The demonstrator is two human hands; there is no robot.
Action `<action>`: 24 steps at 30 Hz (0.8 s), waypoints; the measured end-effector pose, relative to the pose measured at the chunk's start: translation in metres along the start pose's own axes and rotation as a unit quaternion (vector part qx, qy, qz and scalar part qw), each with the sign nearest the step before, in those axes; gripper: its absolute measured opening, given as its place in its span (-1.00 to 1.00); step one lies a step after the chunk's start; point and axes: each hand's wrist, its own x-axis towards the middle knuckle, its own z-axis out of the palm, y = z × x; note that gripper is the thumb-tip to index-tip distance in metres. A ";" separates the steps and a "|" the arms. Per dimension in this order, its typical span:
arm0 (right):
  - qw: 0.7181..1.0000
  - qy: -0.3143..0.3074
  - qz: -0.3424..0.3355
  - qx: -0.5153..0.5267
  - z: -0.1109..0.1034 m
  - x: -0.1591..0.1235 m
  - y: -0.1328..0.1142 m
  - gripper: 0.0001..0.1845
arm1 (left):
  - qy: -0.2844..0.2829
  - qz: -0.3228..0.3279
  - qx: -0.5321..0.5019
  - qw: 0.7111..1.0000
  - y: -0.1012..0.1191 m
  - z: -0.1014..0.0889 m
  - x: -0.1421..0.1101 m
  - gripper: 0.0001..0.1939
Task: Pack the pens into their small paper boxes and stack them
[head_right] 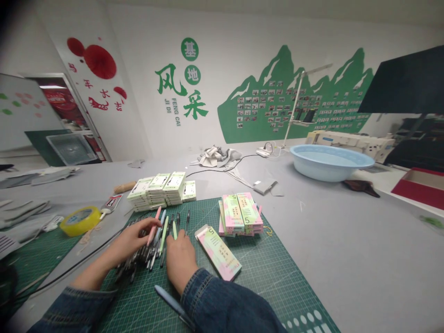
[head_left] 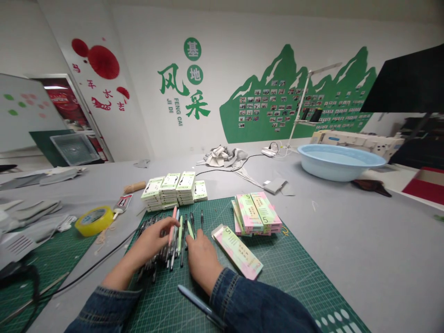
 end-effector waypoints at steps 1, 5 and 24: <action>1.000 0.002 0.005 0.010 0.000 0.000 0.000 -0.62 | 0.004 0.012 0.047 0.999 0.002 -0.001 -0.001 -0.71; 0.997 0.020 0.035 0.063 -0.007 -0.002 0.004 -0.55 | 0.035 0.087 0.284 0.954 0.010 -0.009 -0.002 -0.77; 0.968 0.052 0.104 0.223 -0.030 -0.018 0.026 -0.83 | -0.102 0.404 0.447 0.792 -0.008 0.001 0.028 -0.94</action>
